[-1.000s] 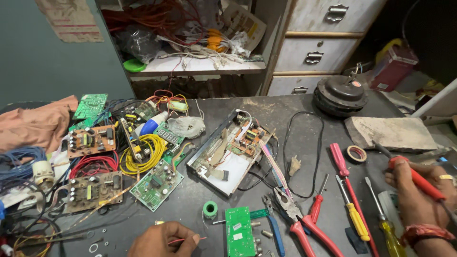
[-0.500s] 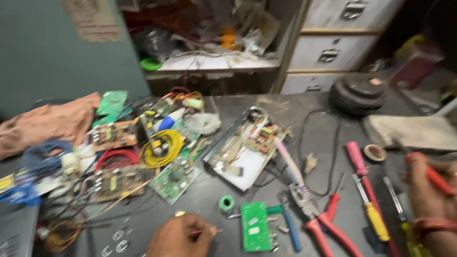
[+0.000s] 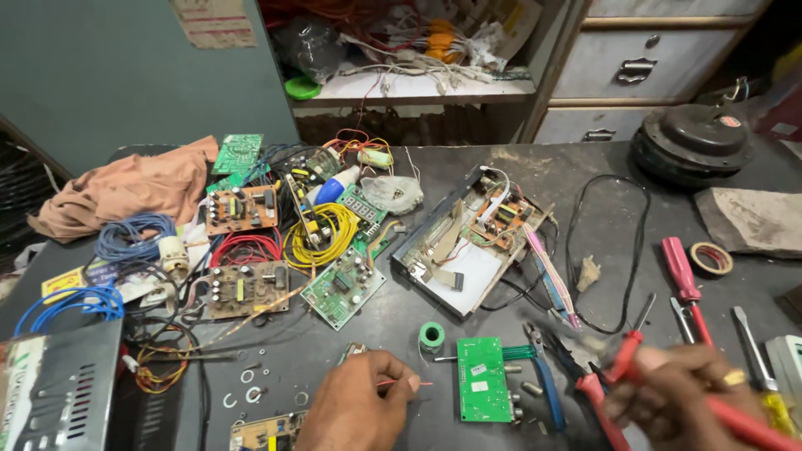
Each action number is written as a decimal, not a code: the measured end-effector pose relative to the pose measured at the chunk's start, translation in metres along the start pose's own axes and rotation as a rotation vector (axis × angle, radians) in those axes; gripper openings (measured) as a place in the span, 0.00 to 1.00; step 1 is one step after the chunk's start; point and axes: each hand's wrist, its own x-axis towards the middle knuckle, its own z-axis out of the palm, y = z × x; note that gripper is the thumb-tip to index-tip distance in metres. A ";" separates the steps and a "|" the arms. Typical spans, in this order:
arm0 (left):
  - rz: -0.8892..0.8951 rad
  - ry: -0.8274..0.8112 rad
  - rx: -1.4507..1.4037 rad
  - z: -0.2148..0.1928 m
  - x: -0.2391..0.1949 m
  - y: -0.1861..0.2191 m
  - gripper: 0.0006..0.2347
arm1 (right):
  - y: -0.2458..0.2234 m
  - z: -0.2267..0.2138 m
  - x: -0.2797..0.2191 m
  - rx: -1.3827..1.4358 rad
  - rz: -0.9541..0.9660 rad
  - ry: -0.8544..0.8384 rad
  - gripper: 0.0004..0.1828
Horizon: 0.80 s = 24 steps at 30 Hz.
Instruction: The person strips the insulation from a red wire using pliers, then solders the wire to a green circuit board using a soldering iron and solder. The person handles the wire, pliers, soldering iron, and circuit board throughout the task.
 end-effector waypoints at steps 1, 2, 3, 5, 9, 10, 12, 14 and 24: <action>0.007 0.004 -0.002 0.000 0.000 0.001 0.08 | 0.004 0.007 -0.007 -0.017 0.063 0.027 0.05; 0.014 0.008 -0.004 0.001 0.000 0.001 0.08 | 0.007 0.011 -0.014 -0.035 0.126 0.053 0.06; -0.011 0.017 -0.005 0.000 -0.001 0.002 0.07 | 0.011 0.016 -0.019 -0.049 0.191 0.080 0.07; -0.058 0.038 -0.007 -0.003 -0.002 0.004 0.07 | 0.018 0.022 -0.026 -0.209 0.106 0.074 0.07; -0.151 0.004 -0.027 -0.005 -0.004 0.009 0.07 | 0.031 0.023 -0.035 -0.207 -0.145 -0.094 0.07; -0.172 0.000 -0.028 -0.005 -0.004 0.009 0.08 | 0.033 0.024 -0.037 -0.302 -0.258 -0.095 0.07; -0.158 0.009 -0.016 -0.005 -0.004 0.008 0.08 | 0.037 0.028 -0.045 -0.493 -0.479 -0.093 0.06; -0.078 0.032 0.006 -0.004 -0.003 0.009 0.09 | 0.037 0.034 -0.051 -0.452 -0.299 -0.059 0.07; -0.203 -0.009 0.002 -0.008 -0.013 0.021 0.11 | 0.026 0.048 -0.063 -0.452 -0.075 -0.061 0.07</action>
